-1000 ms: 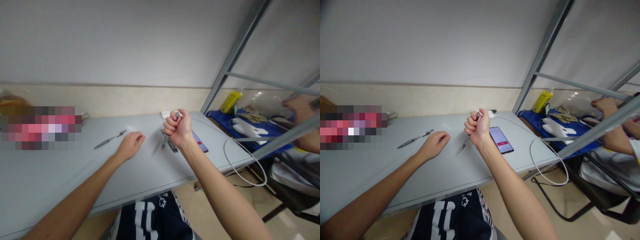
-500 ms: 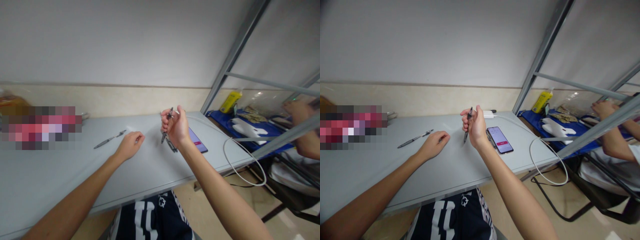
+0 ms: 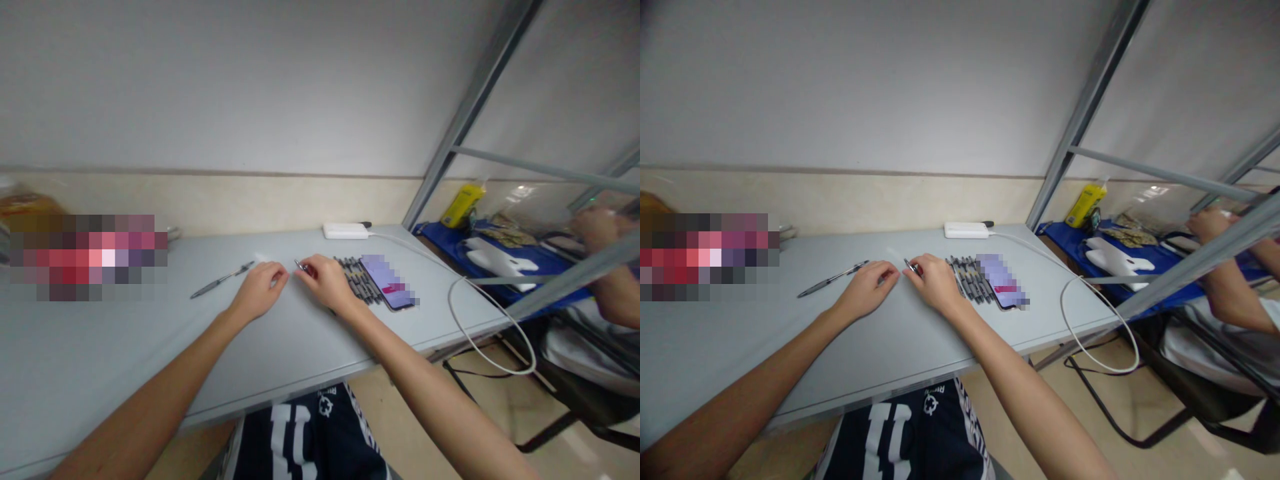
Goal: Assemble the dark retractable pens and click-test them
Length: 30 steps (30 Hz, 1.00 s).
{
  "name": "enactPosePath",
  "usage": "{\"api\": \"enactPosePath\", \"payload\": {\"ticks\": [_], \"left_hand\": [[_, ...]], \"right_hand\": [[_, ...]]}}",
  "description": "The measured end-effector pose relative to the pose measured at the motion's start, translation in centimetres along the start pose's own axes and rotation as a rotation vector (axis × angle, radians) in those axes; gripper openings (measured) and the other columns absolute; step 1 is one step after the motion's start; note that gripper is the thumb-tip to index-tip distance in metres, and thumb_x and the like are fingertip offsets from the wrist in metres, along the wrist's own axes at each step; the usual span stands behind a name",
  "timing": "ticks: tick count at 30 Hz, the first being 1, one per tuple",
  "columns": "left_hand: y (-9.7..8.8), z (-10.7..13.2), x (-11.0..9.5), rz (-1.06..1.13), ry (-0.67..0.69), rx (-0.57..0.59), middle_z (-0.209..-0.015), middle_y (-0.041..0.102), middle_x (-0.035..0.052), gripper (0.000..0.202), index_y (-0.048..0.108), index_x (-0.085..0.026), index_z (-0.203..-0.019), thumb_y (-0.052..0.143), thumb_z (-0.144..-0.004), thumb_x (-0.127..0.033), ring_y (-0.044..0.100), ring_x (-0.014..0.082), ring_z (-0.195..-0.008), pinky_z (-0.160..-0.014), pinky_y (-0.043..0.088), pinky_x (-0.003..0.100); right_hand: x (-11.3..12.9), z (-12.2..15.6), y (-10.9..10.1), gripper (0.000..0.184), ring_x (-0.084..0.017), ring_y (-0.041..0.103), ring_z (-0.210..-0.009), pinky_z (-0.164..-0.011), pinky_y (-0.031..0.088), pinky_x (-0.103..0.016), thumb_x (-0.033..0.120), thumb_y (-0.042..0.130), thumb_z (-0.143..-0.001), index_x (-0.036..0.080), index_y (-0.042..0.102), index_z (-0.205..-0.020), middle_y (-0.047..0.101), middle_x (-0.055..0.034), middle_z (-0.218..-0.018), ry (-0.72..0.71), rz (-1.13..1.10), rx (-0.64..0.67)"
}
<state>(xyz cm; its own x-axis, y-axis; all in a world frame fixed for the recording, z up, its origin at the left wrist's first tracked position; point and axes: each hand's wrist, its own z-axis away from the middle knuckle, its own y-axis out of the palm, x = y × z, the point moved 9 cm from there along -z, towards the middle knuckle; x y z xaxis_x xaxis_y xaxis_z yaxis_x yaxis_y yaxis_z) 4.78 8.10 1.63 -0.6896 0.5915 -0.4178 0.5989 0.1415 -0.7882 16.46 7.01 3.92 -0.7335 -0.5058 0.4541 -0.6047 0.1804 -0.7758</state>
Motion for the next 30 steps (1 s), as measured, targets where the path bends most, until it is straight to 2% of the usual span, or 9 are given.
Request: {"api": "enactPosePath", "payload": {"ticks": [5,9,15,21,30], "left_hand": [[0.1,0.0,0.1,-0.005,-0.001,0.01,-0.077,0.062,0.0047,0.022,0.058,-0.018,-0.078,0.042,-0.088,-0.03,0.056,0.0196,-0.076,-0.075,0.042,0.033],[0.2,0.0,0.1,-0.001,-0.002,0.017,-0.077,0.062,0.0045,0.022,0.057,-0.019,-0.078,0.042,-0.088,-0.03,0.056,0.0197,-0.077,-0.075,0.042,0.033],[0.3,0.0,0.3,0.003,-0.01,0.017,-0.077,0.063,0.0046,0.022,0.058,-0.019,-0.078,0.042,-0.088,-0.031,0.056,0.02,-0.076,-0.075,0.042,0.034],[0.5,0.0,0.5,-0.002,-0.014,0.027,-0.077,0.063,0.0046,0.022,0.059,-0.019,-0.078,0.042,-0.087,-0.031,0.056,0.0205,-0.077,-0.075,0.042,0.034],[0.6,0.0,0.5,0.004,-0.008,0.033,-0.078,0.063,0.0052,0.021,0.059,-0.019,-0.078,0.043,-0.086,-0.03,0.056,0.0207,-0.078,-0.075,0.042,0.035]], "right_hand": [[-1.5,0.1,1.1,0.026,-0.023,0.055,-0.092,-0.076,0.039,-0.029,0.034,0.049,-0.09,0.016,0.067,-0.097,0.068,-0.0104,-0.089,0.052,0.314,0.061],[-2.6,-0.1,1.3,0.025,-0.025,0.055,-0.094,-0.075,0.039,-0.03,0.031,0.05,-0.089,0.016,0.067,-0.096,0.069,-0.0118,-0.09,0.12,0.421,0.104],[-3.2,-0.3,1.3,0.025,-0.025,0.054,-0.092,-0.075,0.038,-0.031,0.034,0.051,-0.089,0.016,0.069,-0.088,0.068,-0.0114,-0.093,0.154,0.452,0.101],[-3.3,-0.2,1.6,0.024,-0.024,0.056,-0.092,-0.075,0.037,-0.031,0.031,0.051,-0.089,0.015,0.069,-0.089,0.069,-0.0125,-0.092,0.169,0.463,0.124],[-3.6,-0.1,1.4,0.028,-0.024,0.056,-0.094,-0.079,0.036,-0.032,0.035,0.05,-0.088,0.016,0.069,-0.095,0.069,-0.0118,-0.094,0.209,0.44,0.07]]}}
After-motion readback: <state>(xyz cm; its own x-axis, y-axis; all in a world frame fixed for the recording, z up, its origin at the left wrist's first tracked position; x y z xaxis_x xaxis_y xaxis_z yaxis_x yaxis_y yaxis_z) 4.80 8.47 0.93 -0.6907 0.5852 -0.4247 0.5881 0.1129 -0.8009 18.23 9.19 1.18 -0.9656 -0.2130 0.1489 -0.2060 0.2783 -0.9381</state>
